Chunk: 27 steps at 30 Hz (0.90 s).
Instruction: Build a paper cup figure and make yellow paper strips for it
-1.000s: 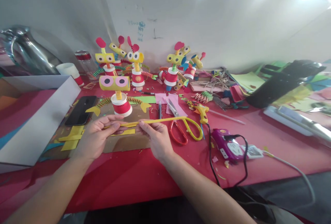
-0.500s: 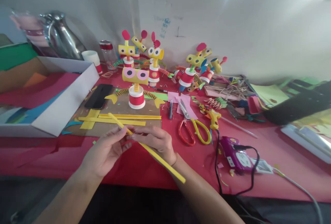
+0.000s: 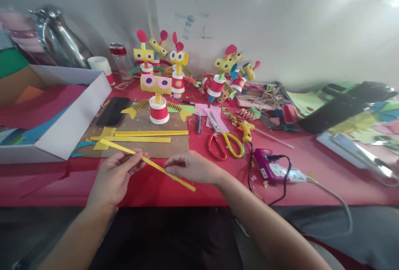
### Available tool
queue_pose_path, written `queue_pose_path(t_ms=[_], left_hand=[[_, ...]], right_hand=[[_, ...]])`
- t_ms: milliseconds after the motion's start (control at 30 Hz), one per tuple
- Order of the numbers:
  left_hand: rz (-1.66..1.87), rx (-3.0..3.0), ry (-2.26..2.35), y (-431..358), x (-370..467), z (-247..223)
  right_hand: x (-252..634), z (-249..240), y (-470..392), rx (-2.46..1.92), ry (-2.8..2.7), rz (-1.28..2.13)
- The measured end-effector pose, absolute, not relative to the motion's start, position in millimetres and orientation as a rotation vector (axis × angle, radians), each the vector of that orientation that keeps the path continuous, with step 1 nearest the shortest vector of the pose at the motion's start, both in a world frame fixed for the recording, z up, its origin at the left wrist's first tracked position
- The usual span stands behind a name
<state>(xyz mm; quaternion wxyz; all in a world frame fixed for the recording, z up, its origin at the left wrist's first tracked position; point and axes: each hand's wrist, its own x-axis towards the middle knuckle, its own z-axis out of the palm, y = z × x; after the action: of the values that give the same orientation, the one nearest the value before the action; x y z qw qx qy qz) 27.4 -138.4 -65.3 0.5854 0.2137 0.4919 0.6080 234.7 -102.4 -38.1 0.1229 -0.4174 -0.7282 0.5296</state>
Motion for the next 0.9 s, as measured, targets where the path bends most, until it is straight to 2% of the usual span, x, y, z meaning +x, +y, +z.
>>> queue_pose_path(t_ms=[133, 267, 433, 567, 700, 900], left_hand=[[1.404, 0.459, 1.124, -139.5, 22.1, -67.9], [1.467, 0.526, 1.192, -128.0, 0.4, -72.8], [1.364, 0.835, 1.484, -112.8, -25.3, -83.5], [1.176, 1.358, 1.875, -110.2, -34.0, -86.8], [1.022, 1.724, 1.948, -108.6, -38.1, -86.0], [0.863, 1.803, 1.95, -104.8, -44.4, -89.1]], right_hand=[[241.4, -44.3, -104.6, -1.224, -2.062, 1.542], [249.4, -46.4, -86.0, -1.383, -2.16, 1.192], [246.9, -53.1, -54.3, -1.447, -2.312, 0.917], [244.7, -61.6, -41.3, -1.508, -2.308, 0.758], [249.1, -69.5, -40.2, -1.527, -2.289, 0.699], [252.8, -79.2, -42.9, -1.524, -2.241, 0.69]])
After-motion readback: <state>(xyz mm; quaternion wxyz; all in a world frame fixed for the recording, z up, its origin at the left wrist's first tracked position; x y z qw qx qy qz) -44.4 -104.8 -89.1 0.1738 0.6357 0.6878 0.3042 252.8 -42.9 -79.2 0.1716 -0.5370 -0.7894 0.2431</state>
